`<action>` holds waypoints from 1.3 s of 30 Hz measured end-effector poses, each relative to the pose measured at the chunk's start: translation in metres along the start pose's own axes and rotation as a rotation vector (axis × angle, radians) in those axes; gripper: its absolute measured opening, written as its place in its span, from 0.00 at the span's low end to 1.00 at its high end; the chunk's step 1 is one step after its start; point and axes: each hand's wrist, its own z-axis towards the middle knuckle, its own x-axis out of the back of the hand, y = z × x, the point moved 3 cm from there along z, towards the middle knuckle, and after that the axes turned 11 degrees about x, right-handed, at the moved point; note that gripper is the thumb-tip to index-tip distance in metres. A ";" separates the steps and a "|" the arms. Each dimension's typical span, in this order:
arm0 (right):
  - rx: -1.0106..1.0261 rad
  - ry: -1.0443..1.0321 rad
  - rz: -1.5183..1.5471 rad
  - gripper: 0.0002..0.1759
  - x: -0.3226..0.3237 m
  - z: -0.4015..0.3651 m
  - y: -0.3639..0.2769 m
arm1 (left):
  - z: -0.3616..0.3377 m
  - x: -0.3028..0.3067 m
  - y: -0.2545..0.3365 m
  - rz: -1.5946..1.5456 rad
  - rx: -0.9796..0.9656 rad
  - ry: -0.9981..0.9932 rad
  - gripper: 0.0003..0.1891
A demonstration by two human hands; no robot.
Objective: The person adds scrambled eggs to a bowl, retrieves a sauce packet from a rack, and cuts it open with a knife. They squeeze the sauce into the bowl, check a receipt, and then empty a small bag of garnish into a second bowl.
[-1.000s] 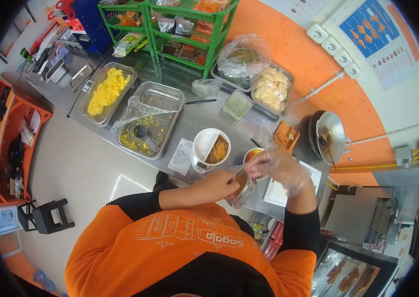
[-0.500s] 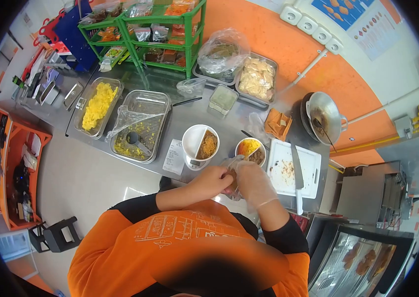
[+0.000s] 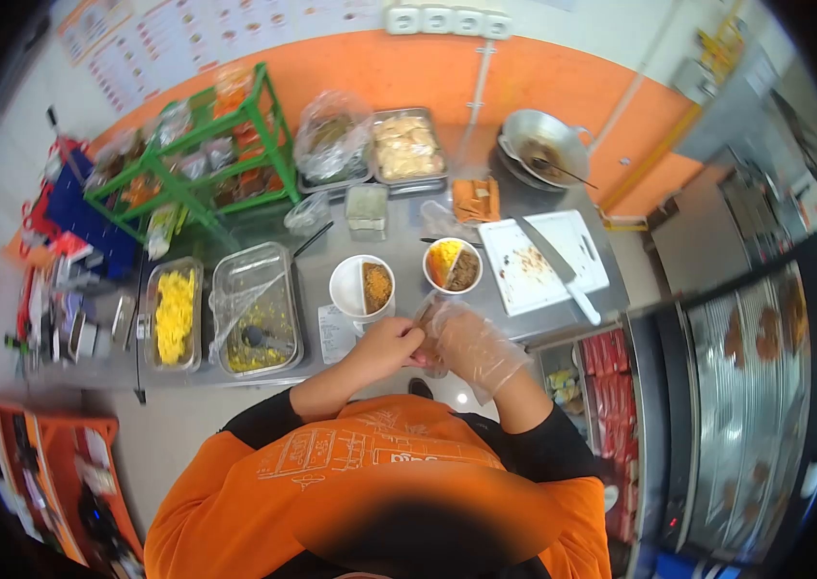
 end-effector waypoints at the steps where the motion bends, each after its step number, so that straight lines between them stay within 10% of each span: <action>1: 0.068 0.131 0.010 0.09 0.002 -0.009 -0.007 | -0.005 0.001 0.004 0.032 0.040 -0.017 0.17; 5: -0.191 0.533 0.077 0.12 0.012 -0.065 -0.052 | -0.011 0.000 -0.005 0.065 0.100 -0.143 0.12; 10: -0.487 0.451 0.538 0.17 -0.034 -0.106 -0.087 | -0.025 -0.027 -0.030 0.073 0.021 -0.286 0.12; 16: -0.616 0.748 0.289 0.11 -0.063 -0.178 -0.115 | -0.043 -0.045 -0.020 0.237 -0.037 -0.278 0.14; 18: -0.652 0.812 0.302 0.09 -0.060 -0.206 -0.126 | -0.039 -0.049 -0.014 0.647 -0.757 -0.067 0.17; 22: -0.629 0.757 0.279 0.09 -0.077 -0.252 -0.132 | -0.020 -0.081 -0.056 0.553 -0.674 -0.544 0.16; 24: -0.674 0.791 0.225 0.10 -0.089 -0.274 -0.127 | -0.023 -0.110 -0.070 0.230 -0.315 -0.675 0.11; 27: -1.026 0.995 0.547 0.11 -0.078 -0.290 -0.125 | -0.032 -0.149 -0.073 0.121 -0.134 -0.695 0.07; 39: -0.763 0.606 0.089 0.10 -0.065 -0.387 0.034 | 0.034 -0.292 -0.074 0.414 -0.191 -0.626 0.07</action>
